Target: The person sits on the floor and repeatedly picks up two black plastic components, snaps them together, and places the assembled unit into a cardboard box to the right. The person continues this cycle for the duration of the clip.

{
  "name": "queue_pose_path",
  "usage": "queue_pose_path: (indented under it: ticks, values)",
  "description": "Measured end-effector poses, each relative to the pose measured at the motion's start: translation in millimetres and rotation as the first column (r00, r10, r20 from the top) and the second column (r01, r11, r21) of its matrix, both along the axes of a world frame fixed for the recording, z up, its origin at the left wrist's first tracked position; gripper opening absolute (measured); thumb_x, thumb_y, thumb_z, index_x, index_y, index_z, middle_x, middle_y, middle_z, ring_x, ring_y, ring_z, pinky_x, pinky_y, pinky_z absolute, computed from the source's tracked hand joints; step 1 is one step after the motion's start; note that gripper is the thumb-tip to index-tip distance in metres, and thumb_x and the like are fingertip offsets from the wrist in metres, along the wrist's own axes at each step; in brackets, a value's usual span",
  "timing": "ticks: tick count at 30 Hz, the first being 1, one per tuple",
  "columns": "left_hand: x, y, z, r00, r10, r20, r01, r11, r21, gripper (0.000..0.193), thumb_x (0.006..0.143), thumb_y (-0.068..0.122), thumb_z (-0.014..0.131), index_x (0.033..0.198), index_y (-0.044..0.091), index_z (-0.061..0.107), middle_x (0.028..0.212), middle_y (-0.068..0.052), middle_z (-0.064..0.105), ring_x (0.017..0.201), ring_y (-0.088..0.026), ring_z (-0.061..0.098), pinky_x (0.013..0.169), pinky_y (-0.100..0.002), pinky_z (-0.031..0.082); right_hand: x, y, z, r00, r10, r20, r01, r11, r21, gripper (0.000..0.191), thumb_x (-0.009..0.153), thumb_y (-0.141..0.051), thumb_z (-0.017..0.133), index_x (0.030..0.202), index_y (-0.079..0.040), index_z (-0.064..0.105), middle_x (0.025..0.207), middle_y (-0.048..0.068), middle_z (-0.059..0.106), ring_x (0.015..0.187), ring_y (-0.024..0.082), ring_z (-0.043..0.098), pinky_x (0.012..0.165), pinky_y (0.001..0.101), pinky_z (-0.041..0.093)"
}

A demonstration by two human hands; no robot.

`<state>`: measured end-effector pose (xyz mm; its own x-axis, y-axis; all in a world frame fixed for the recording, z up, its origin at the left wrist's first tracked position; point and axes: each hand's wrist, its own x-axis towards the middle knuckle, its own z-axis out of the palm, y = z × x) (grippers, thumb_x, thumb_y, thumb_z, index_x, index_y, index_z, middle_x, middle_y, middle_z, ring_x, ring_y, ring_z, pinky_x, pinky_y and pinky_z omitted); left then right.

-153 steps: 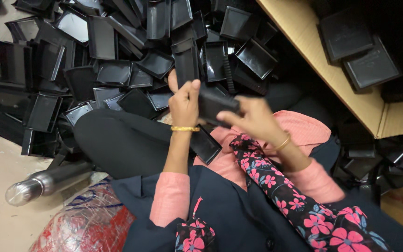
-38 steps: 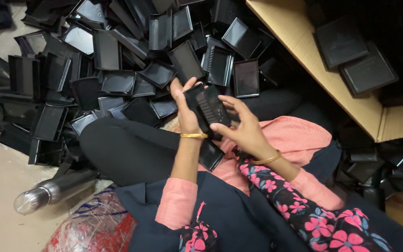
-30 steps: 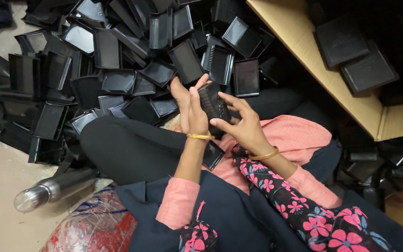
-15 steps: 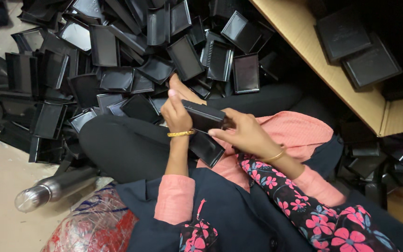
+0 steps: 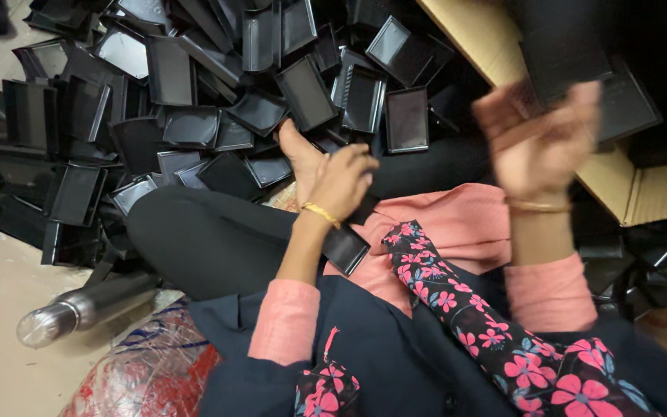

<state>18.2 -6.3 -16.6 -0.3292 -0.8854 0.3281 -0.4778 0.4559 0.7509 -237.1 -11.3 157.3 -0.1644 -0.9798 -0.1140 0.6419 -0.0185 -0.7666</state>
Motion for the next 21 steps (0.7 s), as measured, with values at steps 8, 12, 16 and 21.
queue_pose_path:
  ticks: [8, 12, 16, 21]
  values:
    - [-3.4, 2.5, -21.6, 0.935, 0.056, 0.351, -0.166, 0.941, 0.293, 0.018, 0.094, 0.011, 0.065, 0.112, 0.014, 0.065, 0.111, -0.005, 0.069, 0.111, -0.027, 0.067, 0.12, -0.055, 0.036, -32.0, -61.7, -113.3, -0.466, 0.293, -0.835, -0.04, 0.936, 0.35, 0.072, 0.087, -0.027, 0.076, 0.149, -0.002, 0.051, 0.103, 0.032, 0.07, 0.097, 0.048, 0.067, 0.088, 0.0543, 0.052]
    - [29.4, -11.5, -2.7, 0.862, 0.308, -0.403, -0.074, 0.863, 0.5, 0.045, 0.09, 0.006, 0.07, 0.132, 0.011, 0.055, 0.117, -0.012, 0.062, 0.109, -0.029, 0.064, 0.097, -0.037, 0.053, -24.7, -79.8, -141.3, -0.551, 0.16, -0.819, -0.175, 0.938, 0.3, 0.079, 0.071, -0.026, 0.083, 0.142, -0.007, 0.054, 0.125, 0.037, 0.058, 0.117, 0.053, 0.057, 0.099, 0.0559, 0.047]
    - [47.5, -6.6, 24.6, 0.289, 0.428, -0.857, 0.253, 0.829, 0.499, 0.074, 0.078, -0.005, 0.064, 0.15, 0.01, 0.052, 0.136, -0.016, 0.06, 0.119, -0.029, 0.063, 0.104, -0.038, 0.055, -0.9, -50.4, -133.2, -0.292, 0.341, -0.894, -0.236, 0.88, 0.412, 0.071, 0.076, -0.026, 0.08, 0.142, -0.016, 0.057, 0.13, 0.029, 0.058, 0.125, 0.047, 0.053, 0.108, 0.0491, 0.045]
    - [45.3, -4.6, 31.9, -0.197, 0.407, -0.892, 0.455, 0.844, 0.285, 0.045, 0.094, 0.034, 0.058, 0.136, 0.018, 0.052, 0.137, -0.014, 0.058, 0.126, -0.032, 0.064, 0.103, -0.051, 0.055, 28.0, -13.5, -94.6, -0.098, 0.32, -0.942, -0.208, 0.919, 0.334, 0.072, 0.075, -0.026, 0.085, 0.14, -0.015, 0.057, 0.122, 0.021, 0.062, 0.115, 0.041, 0.06, 0.101, 0.0452, 0.05]
